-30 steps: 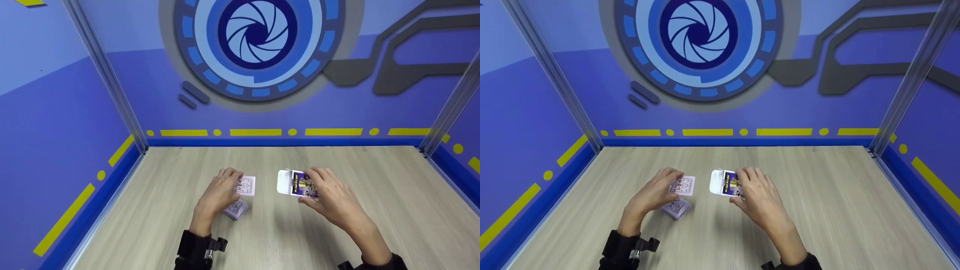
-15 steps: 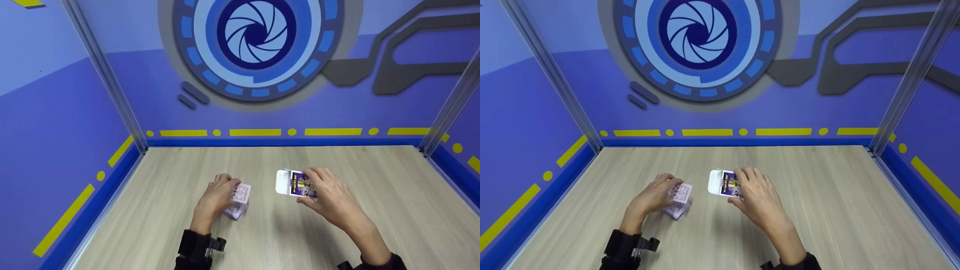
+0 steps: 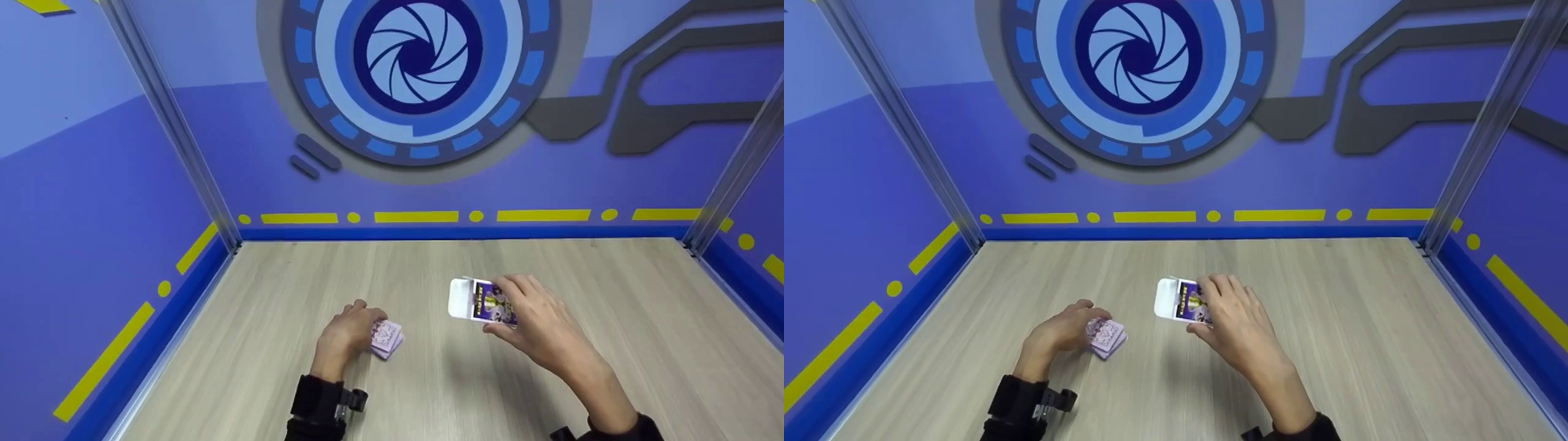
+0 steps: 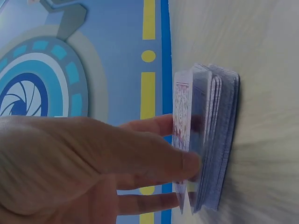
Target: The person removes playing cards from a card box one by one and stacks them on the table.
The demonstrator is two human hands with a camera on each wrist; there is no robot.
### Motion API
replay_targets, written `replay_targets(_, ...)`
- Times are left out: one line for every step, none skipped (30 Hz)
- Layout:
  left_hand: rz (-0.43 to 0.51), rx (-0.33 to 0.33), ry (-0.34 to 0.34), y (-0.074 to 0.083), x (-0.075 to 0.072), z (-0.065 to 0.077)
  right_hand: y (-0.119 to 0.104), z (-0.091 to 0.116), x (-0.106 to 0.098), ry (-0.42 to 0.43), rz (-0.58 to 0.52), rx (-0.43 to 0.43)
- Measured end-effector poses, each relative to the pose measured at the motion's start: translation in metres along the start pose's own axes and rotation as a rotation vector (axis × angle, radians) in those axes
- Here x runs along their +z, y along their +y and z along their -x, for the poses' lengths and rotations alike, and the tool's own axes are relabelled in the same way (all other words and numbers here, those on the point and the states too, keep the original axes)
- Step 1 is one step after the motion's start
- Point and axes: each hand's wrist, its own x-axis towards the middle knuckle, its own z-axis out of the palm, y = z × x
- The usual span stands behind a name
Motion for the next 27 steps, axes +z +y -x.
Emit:
replay_targets(0.004, -0.006, -0.006, -0.0005, 0.0006, -0.0005, -0.0002, 0.0, 0.0001, -0.004, 0.0, 0.002)
replay_targets(0.009, -0.015, -0.012, -0.0008, 0.0009, -0.001, -0.0003, -0.0001, 0.0001, -0.007, 0.0, 0.004)
replay_targets(0.013, -0.024, -0.018, -0.0012, 0.0014, -0.0016, -0.0004, -0.0001, 0.0, -0.01, 0.0, 0.006)
replay_targets(0.014, -0.032, -0.023, -0.0015, 0.0019, -0.002, -0.0005, -0.0002, -0.0001, -0.012, 0.0, 0.007)
replay_targets(0.016, -0.038, -0.027, -0.0017, 0.0022, -0.0024, -0.0006, -0.0003, -0.0001, -0.013, -0.001, 0.008)
replay_targets(0.017, -0.044, -0.03, -0.0018, 0.0024, -0.0027, -0.0007, -0.0003, -0.0002, -0.014, -0.001, 0.009)
replay_targets(0.018, -0.049, -0.035, -0.0019, 0.0026, -0.0031, -0.0008, -0.0003, -0.0002, -0.016, -0.001, 0.011)
replay_targets(0.02, -0.055, -0.041, -0.002, 0.0029, -0.0035, -0.001, -0.0003, -0.0002, -0.018, -0.001, 0.012)
replay_targets(0.022, -0.059, -0.047, -0.0022, 0.0032, -0.0039, -0.0011, -0.0003, -0.0001, -0.021, -0.001, 0.013)
replay_targets(0.026, -0.062, -0.054, -0.0023, 0.0035, -0.0044, -0.0013, -0.0003, 0.0001, -0.024, -0.002, 0.014)
replay_targets(0.032, -0.066, -0.061, -0.0024, 0.0039, -0.0049, -0.0014, -0.0003, 0.0003, -0.026, -0.001, 0.014)
replay_targets(0.036, -0.069, -0.066, -0.0027, 0.0043, -0.0054, -0.0015, -0.0003, 0.0005, -0.028, 0.0, 0.015)
replay_targets(0.039, -0.069, -0.075, -0.0028, 0.0044, -0.0059, -0.0014, -0.0003, 0.0006, -0.028, 0.0, 0.011)
replay_targets(0.042, -0.068, -0.081, -0.0028, 0.0043, -0.0063, -0.0014, -0.0004, 0.0007, -0.026, 0.002, 0.007)
replay_targets(0.043, -0.067, -0.086, -0.0029, 0.0044, -0.0066, -0.0012, -0.0004, 0.0008, -0.025, 0.003, 0.004)
replay_targets(0.043, -0.066, -0.093, -0.0029, 0.0042, -0.0068, -0.0011, -0.0005, 0.0009, -0.022, 0.005, 0.0)
replay_targets(0.043, -0.064, -0.098, -0.0027, 0.0037, -0.007, -0.001, -0.0006, 0.0009, -0.019, 0.006, -0.004)
replay_targets(0.044, -0.061, -0.104, -0.0025, 0.0032, -0.007, -0.0008, -0.0006, 0.0008, -0.017, 0.007, -0.006)
replay_targets(0.049, -0.061, -0.111, -0.0023, 0.0027, -0.0069, -0.0007, -0.0006, 0.0009, -0.017, 0.007, -0.009)
replay_targets(0.055, -0.066, -0.115, -0.0022, 0.0024, -0.0068, -0.0007, -0.0004, 0.0009, -0.016, 0.008, -0.009)
replay_targets(0.062, -0.072, -0.12, -0.0019, 0.0019, -0.0066, -0.0007, -0.0003, 0.001, -0.017, 0.008, -0.008)
replay_targets(0.068, -0.079, -0.123, -0.0015, 0.0011, -0.0064, -0.0007, -0.0003, 0.0011, -0.017, 0.008, -0.007)
replay_targets(0.078, -0.087, -0.122, -0.0011, 0.0003, -0.0064, -0.0007, -0.0002, 0.0011, -0.018, 0.007, -0.005)
replay_targets(0.084, -0.096, -0.12, -0.0008, -0.0002, -0.0064, -0.0008, -0.0002, 0.0012, -0.019, 0.006, -0.003)
replay_targets(0.091, -0.104, -0.114, -0.0005, -0.0007, -0.0065, -0.0008, -0.0002, 0.0014, -0.021, 0.005, -0.002)
replay_targets(0.093, -0.109, -0.104, -0.0003, -0.0012, -0.0066, -0.0009, -0.0002, 0.0015, -0.021, 0.004, -0.001)
replay_targets(0.097, -0.11, -0.087, 0.0003, -0.0022, -0.0065, -0.0009, -0.0002, 0.0017, -0.021, 0.003, 0.0)
